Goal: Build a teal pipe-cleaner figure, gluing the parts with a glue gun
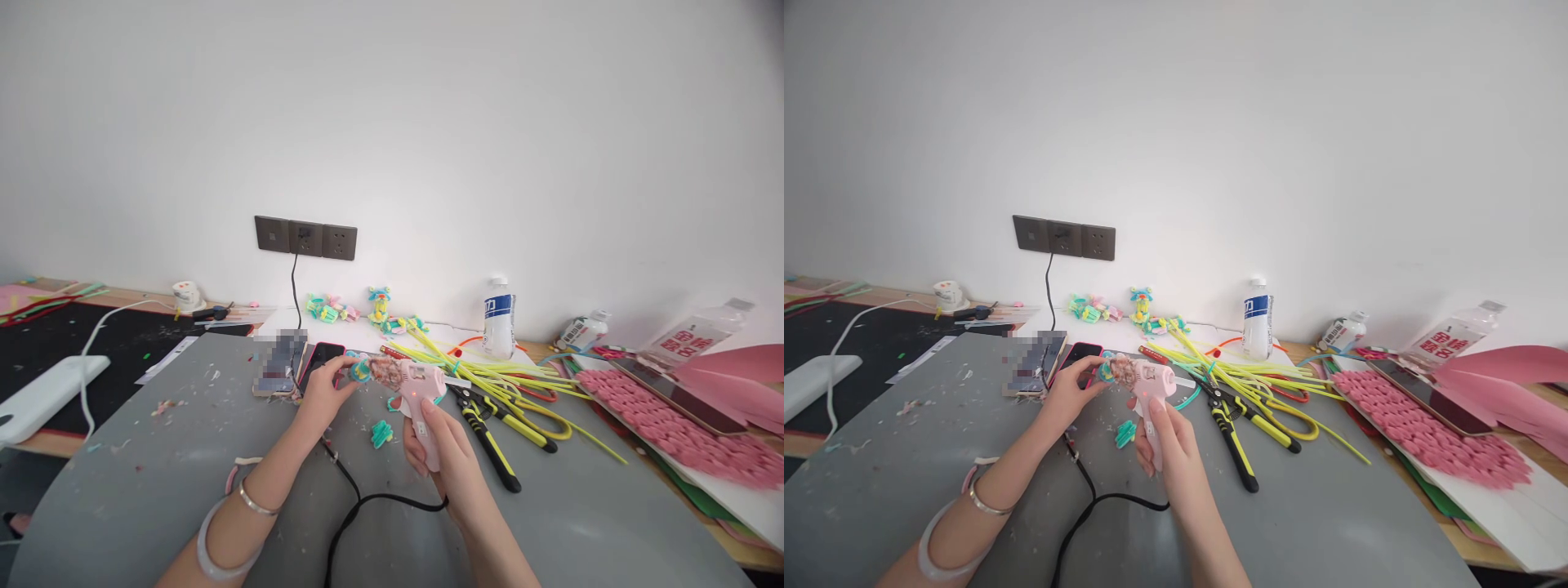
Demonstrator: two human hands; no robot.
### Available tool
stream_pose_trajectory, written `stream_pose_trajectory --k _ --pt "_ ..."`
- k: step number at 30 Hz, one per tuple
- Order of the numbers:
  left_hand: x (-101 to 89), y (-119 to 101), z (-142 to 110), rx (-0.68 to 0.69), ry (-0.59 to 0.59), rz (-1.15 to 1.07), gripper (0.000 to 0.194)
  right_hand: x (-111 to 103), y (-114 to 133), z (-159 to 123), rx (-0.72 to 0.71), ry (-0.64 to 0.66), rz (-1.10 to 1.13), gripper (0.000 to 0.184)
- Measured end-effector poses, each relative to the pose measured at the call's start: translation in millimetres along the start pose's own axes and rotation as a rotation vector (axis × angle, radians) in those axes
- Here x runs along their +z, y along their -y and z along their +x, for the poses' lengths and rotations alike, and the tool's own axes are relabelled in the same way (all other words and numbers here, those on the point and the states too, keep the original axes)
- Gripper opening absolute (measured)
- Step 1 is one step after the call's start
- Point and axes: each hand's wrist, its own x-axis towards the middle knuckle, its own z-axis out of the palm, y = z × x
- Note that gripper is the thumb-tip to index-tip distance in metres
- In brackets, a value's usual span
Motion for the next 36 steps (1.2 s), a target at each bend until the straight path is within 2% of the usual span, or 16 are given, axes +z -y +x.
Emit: stream_pose_trajectory --k 36 --pt "-0.8 0.3 1.3 0.037 -0.013 -0.038 0.024 -2.9 4.3 -1.7 0.002 -0.059 -0.055 0.056"
